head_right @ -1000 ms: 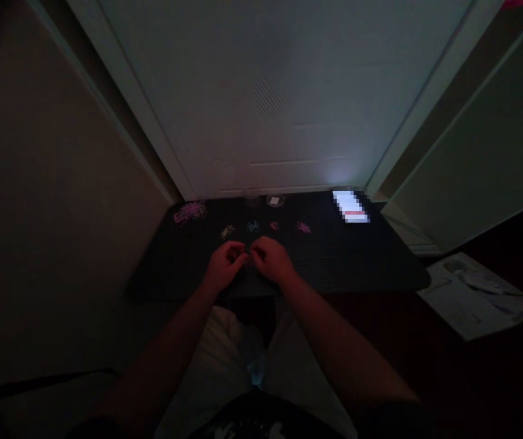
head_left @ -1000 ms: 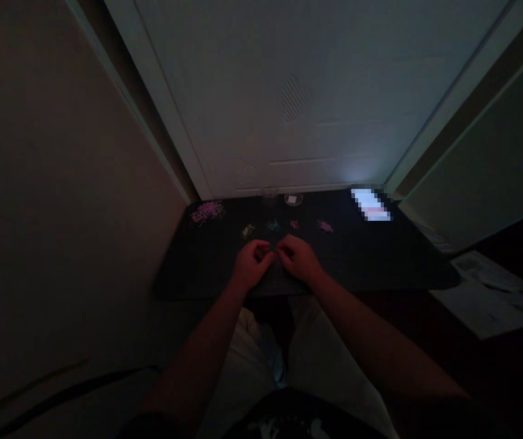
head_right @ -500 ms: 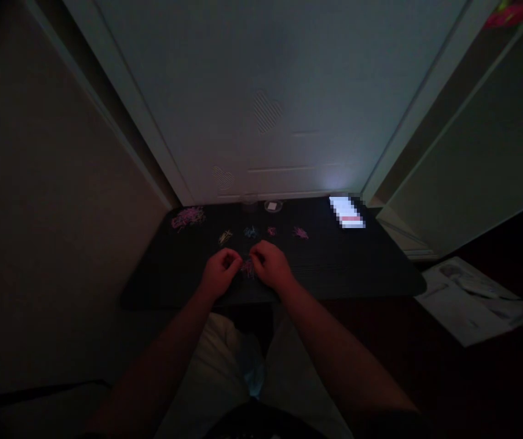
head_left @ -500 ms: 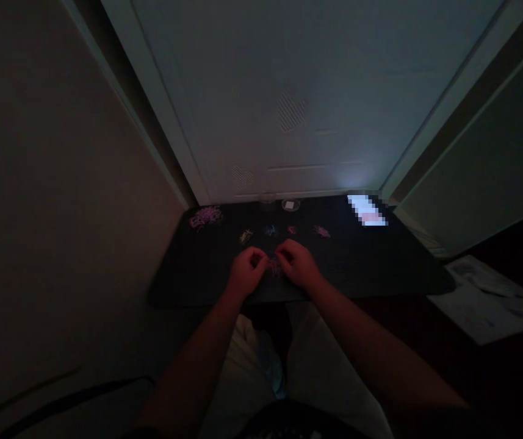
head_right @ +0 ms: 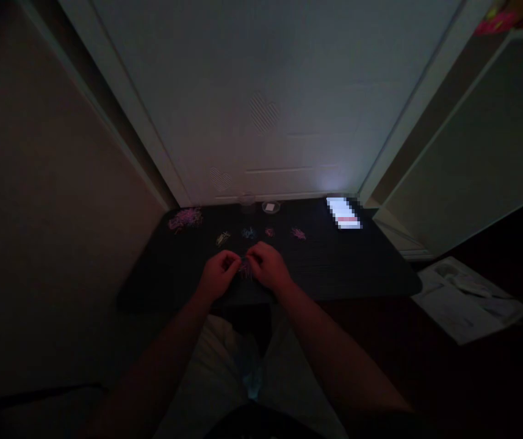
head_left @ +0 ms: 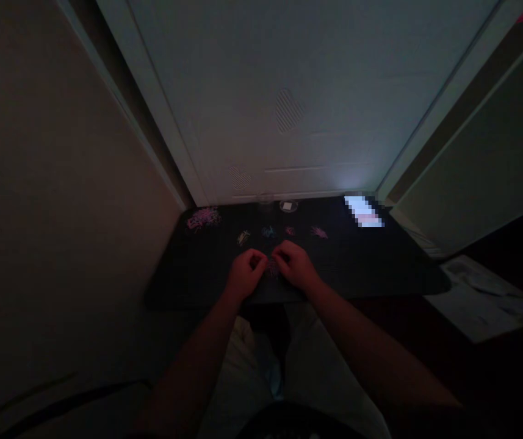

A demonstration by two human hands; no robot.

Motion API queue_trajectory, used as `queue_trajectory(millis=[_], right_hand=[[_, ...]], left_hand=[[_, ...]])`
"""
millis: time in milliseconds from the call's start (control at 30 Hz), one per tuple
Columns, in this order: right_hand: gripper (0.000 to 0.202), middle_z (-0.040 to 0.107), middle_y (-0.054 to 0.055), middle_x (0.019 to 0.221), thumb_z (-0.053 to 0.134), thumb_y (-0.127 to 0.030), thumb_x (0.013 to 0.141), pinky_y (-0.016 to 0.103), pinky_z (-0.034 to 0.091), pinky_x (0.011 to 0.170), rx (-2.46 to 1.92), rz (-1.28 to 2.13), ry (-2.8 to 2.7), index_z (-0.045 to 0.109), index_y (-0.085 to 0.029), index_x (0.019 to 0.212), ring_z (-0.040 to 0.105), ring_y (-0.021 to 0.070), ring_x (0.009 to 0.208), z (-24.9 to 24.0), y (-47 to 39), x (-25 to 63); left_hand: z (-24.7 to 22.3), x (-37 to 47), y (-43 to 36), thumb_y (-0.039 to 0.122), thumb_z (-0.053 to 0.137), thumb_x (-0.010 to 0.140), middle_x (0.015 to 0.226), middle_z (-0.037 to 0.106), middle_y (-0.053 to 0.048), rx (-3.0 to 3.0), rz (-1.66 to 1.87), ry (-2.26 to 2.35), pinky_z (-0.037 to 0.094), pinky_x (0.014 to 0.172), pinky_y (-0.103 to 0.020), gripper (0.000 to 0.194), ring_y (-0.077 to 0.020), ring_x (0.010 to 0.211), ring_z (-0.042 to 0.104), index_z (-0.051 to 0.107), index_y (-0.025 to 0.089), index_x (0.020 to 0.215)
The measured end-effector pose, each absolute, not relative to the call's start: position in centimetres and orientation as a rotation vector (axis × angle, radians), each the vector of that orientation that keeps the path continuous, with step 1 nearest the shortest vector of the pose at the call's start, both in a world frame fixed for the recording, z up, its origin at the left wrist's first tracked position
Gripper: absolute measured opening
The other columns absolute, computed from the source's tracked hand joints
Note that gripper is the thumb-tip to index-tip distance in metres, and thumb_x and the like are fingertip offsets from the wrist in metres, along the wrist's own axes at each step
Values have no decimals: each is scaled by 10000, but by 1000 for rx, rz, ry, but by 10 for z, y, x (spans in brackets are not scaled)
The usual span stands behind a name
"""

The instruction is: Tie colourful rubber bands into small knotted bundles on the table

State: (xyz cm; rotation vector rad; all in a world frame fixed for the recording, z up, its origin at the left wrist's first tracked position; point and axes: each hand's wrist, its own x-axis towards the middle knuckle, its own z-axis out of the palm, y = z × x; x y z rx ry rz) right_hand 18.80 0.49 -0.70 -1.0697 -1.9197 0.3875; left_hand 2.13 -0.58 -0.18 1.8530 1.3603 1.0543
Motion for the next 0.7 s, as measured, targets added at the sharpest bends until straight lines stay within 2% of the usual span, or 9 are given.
queue_trajectory(millis=[267, 433, 700], right_hand=[[66, 548, 23, 711, 518, -168, 789, 269, 392, 634, -1099, 374, -1881, 570, -187, 754, 507, 147, 680, -7, 5, 189], [65, 563, 26, 734, 523, -157, 776, 272, 399, 652, -1057, 392, -1957, 578, -188, 764, 519, 149, 704, -8, 4, 189], [63, 538, 15, 692, 522, -158, 772, 259, 386, 609, -1092, 388, -1884, 573, -187, 750, 503, 140, 662, -7, 4, 189]], left_hand=[[-4, 19, -5, 313, 547, 790, 721, 622, -11, 1813, 1089, 1394, 441, 587, -228, 163, -112, 637, 561, 598, 159, 795], [-6, 20, -4, 295, 572, 773, 767, 640, -18, 1830, 1070, 1357, 451, 601, -233, 172, -116, 659, 575, 606, 168, 884], [-6, 19, -3, 299, 539, 799, 776, 639, -20, 1840, 1088, 1393, 445, 592, -224, 155, -112, 665, 573, 593, 161, 844]])
